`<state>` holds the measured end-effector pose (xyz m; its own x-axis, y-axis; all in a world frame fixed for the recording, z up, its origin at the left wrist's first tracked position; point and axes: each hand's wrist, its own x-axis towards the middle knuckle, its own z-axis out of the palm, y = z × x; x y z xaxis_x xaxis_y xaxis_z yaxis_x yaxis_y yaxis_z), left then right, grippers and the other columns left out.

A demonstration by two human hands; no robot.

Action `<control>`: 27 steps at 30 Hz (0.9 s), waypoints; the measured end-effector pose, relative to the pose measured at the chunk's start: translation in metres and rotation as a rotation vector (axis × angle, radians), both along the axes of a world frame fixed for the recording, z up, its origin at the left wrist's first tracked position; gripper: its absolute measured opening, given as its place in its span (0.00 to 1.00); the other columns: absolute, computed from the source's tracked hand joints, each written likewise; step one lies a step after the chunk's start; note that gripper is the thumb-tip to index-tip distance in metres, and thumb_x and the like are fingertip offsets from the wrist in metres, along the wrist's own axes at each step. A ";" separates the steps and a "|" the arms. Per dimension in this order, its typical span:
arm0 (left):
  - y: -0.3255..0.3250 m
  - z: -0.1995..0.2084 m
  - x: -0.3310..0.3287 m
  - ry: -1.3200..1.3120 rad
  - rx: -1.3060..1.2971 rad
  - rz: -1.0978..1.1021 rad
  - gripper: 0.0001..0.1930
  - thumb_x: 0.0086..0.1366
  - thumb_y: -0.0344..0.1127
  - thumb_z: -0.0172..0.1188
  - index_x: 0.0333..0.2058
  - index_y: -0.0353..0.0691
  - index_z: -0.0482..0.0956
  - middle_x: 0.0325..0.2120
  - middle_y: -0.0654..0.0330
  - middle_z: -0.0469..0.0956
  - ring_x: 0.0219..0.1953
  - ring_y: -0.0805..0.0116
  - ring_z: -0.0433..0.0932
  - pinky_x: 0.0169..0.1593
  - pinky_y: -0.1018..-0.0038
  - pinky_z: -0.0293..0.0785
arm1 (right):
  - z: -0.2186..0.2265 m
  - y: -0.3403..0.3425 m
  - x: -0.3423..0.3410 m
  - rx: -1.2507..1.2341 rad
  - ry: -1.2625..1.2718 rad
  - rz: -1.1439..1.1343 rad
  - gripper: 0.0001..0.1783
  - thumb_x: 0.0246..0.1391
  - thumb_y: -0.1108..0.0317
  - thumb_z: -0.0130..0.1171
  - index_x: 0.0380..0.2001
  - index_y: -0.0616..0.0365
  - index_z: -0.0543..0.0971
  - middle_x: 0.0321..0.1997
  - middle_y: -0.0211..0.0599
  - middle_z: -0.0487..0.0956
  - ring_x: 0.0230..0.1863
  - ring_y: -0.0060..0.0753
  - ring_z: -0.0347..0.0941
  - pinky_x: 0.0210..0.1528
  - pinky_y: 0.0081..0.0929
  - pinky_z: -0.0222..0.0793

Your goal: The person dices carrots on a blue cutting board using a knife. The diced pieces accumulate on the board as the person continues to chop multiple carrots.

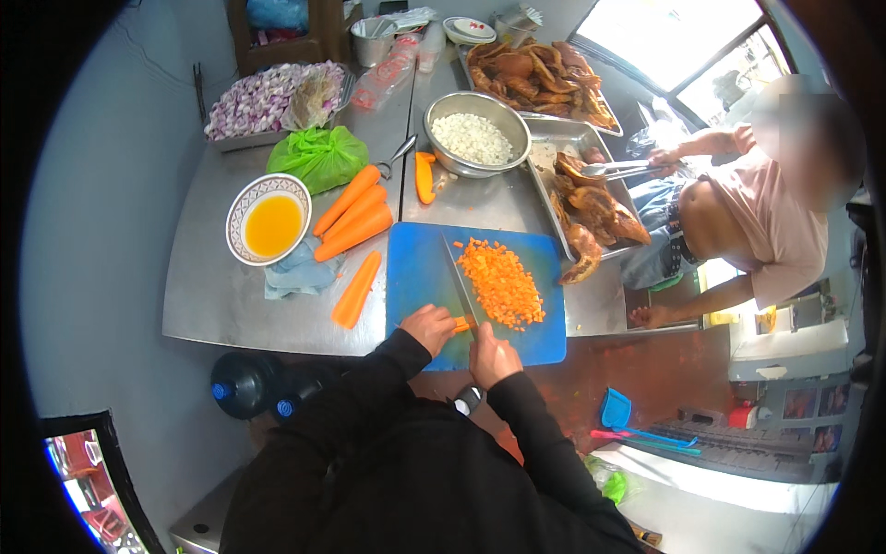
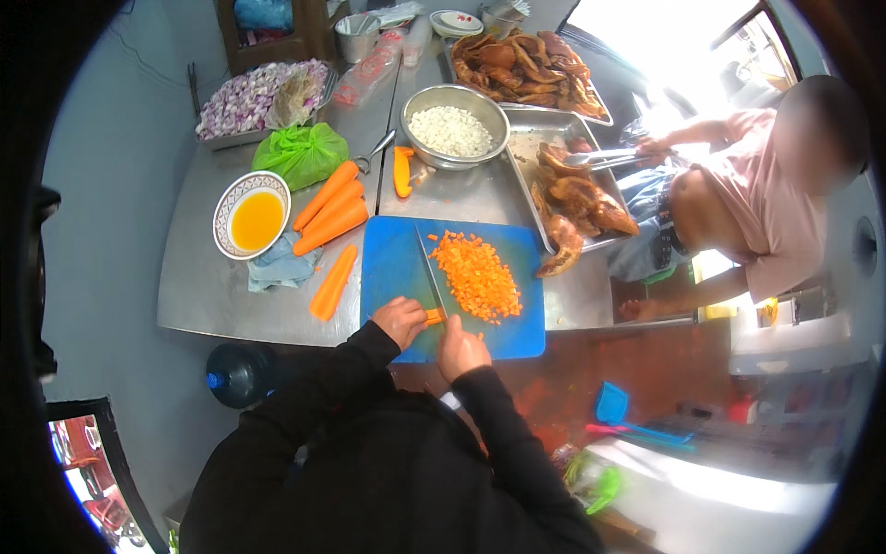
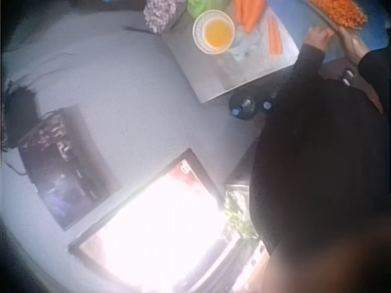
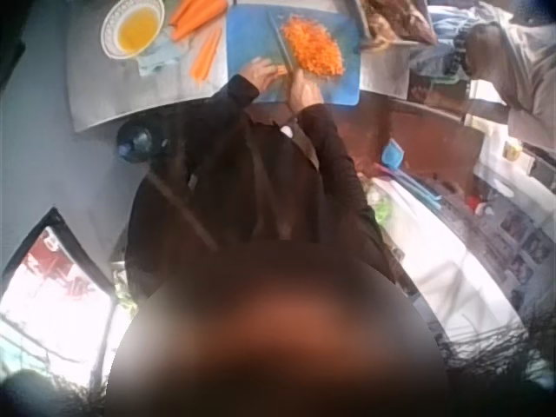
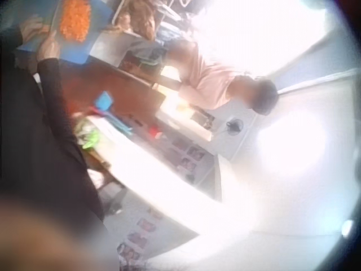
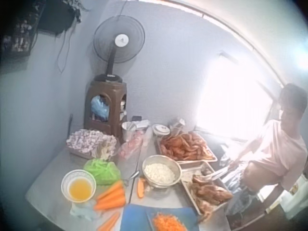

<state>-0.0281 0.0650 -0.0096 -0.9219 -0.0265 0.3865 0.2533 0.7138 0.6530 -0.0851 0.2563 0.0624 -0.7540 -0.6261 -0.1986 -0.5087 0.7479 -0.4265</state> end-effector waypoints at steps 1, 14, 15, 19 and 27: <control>0.001 -0.001 0.000 0.017 0.022 0.017 0.06 0.57 0.30 0.69 0.33 0.40 0.82 0.32 0.58 0.78 0.37 0.53 0.77 0.43 0.62 0.75 | -0.001 0.009 0.008 0.105 -0.068 -0.041 0.09 0.65 0.66 0.48 0.42 0.61 0.66 0.32 0.65 0.81 0.37 0.72 0.79 0.40 0.63 0.72; 0.005 -0.003 0.014 -0.028 0.054 0.101 0.03 0.57 0.26 0.65 0.30 0.42 0.82 0.30 0.60 0.76 0.38 0.54 0.76 0.43 0.63 0.74 | -0.022 0.009 0.007 0.017 -0.034 -0.007 0.10 0.64 0.69 0.53 0.41 0.62 0.65 0.27 0.64 0.79 0.33 0.72 0.77 0.34 0.63 0.71; 0.005 -0.002 0.015 -0.002 0.065 0.100 0.03 0.57 0.26 0.64 0.30 0.42 0.82 0.30 0.60 0.76 0.37 0.54 0.76 0.43 0.63 0.74 | -0.022 0.013 0.013 -0.023 0.004 0.028 0.11 0.63 0.69 0.53 0.42 0.62 0.66 0.27 0.63 0.79 0.33 0.72 0.77 0.34 0.63 0.71; 0.006 0.003 0.017 -0.004 0.118 0.111 0.04 0.58 0.25 0.61 0.30 0.41 0.82 0.32 0.59 0.76 0.38 0.54 0.75 0.44 0.63 0.74 | 0.001 0.081 0.085 0.190 -0.156 -0.107 0.18 0.62 0.67 0.58 0.49 0.62 0.65 0.22 0.61 0.78 0.27 0.72 0.76 0.29 0.60 0.70; 0.003 -0.004 0.020 -0.015 0.099 0.087 0.03 0.57 0.23 0.62 0.29 0.39 0.80 0.33 0.59 0.76 0.39 0.53 0.75 0.44 0.63 0.74 | -0.023 0.006 0.005 -0.055 0.028 0.042 0.10 0.65 0.68 0.51 0.40 0.61 0.64 0.28 0.65 0.79 0.34 0.72 0.77 0.35 0.64 0.70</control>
